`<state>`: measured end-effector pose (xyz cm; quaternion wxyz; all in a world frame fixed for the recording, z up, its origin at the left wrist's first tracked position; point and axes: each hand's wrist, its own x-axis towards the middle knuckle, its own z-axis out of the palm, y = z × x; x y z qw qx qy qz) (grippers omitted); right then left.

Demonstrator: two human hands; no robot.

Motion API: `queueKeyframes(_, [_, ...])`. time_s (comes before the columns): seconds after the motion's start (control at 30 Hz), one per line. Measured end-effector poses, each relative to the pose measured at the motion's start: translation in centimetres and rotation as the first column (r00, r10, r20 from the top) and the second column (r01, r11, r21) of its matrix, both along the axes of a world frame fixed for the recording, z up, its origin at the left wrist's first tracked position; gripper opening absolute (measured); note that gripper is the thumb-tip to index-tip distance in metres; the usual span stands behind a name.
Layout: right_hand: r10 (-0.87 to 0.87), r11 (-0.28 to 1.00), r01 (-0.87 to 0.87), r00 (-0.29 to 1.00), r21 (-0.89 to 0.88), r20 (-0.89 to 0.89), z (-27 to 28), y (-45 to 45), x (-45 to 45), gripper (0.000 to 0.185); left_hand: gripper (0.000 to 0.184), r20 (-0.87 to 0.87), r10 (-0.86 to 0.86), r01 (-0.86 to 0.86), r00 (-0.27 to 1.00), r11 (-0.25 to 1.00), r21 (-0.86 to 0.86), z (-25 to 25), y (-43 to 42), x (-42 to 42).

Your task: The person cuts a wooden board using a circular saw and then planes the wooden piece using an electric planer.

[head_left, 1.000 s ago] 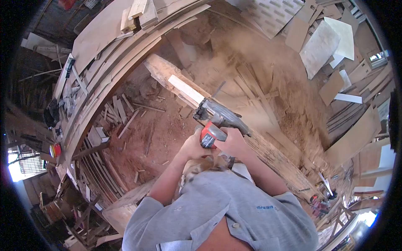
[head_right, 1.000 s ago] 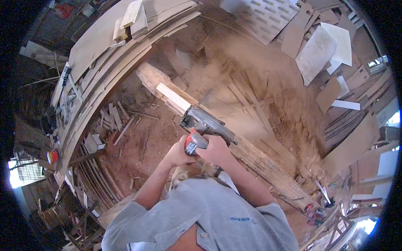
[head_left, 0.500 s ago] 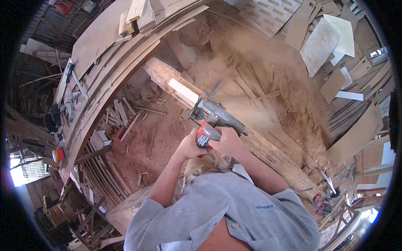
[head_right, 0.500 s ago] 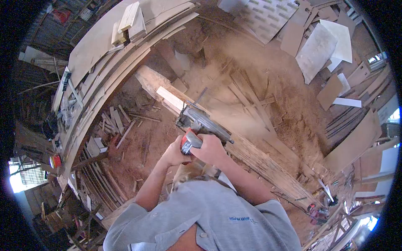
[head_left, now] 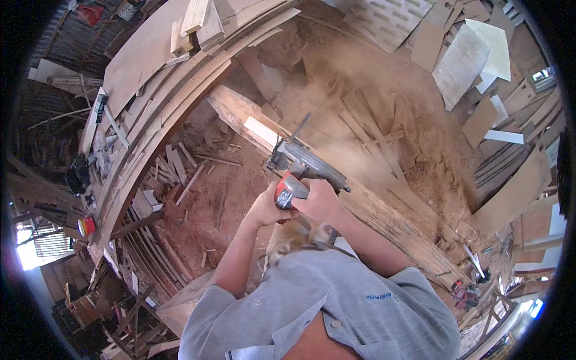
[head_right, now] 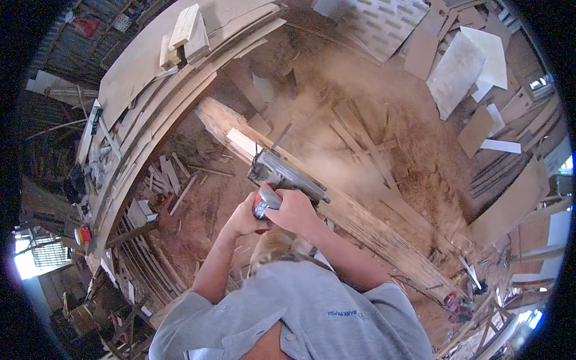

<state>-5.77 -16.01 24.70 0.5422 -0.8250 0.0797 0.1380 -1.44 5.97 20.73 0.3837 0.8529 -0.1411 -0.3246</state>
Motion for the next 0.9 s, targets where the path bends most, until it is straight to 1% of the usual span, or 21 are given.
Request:
queueKeyframes(0.1, [0.005, 1.000, -0.005, 1.000, -0.002, -0.010, -0.2, 0.5, 0.9, 0.044, 0.095, 0.003, -0.020, 0.019, 1.000, 0.999, 0.036, -1.2, 0.9, 0.8])
queueKeyframes(0.2, [0.004, 1.000, -0.004, 1.000, -0.018, -0.021, -0.4, 1.0, 1.5, 0.045, 0.093, -0.101, -0.004, 0.013, 0.995, 0.996, 0.089, -0.5, 1.2, 1.7])
queueKeyframes(0.3, [0.006, 1.000, -0.006, 1.000, -0.024, -0.011, -0.9, 1.5, 2.2, 0.046, 0.094, -0.089, 0.013, -0.009, 0.996, 0.999, 0.045, -0.9, 1.6, 2.2])
queueKeyframes(0.4, [0.003, 0.999, -0.003, 1.000, -0.036, -0.008, -1.0, 2.2, 3.1, 0.046, 0.095, -0.031, -0.008, 0.010, 1.000, 0.999, 0.041, -1.1, 2.3, 3.1])
queueKeyframes(0.5, [0.012, 0.999, -0.013, 1.000, -0.043, -0.018, -0.9, 2.6, 4.3, 0.047, 0.095, -0.169, 0.071, -0.074, 0.983, 0.997, -0.011, 0.2, 2.2, 4.1])
queueKeyframes(0.6, [0.025, 0.997, -0.026, 1.000, -0.066, -0.014, -1.0, 3.0, 5.1, 0.046, 0.093, -0.115, 0.046, -0.047, 0.992, 0.999, -0.003, -0.1, 2.6, 4.7])
queueKeyframes(0.7, [0.029, 0.997, -0.029, 1.000, -0.068, 0.008, -0.9, 3.4, 5.9, 0.046, 0.085, -0.235, 0.097, -0.104, 0.967, 0.994, -0.016, 0.2, 3.0, 5.6])
queueKeyframes(0.8, [0.039, 0.997, -0.037, 0.999, -0.066, 0.024, -0.8, 3.6, 6.6, 0.045, 0.086, -0.100, 0.042, -0.045, 0.994, 0.999, -0.028, -1.7, 4.0, 6.0])
queueKeyframes(0.9, [0.039, 0.998, -0.037, 0.999, -0.058, 0.027, -0.8, 3.9, 7.1, 0.045, 0.103, -0.060, 0.017, -0.019, 0.998, 0.999, -0.036, -2.3, 4.6, 6.4])
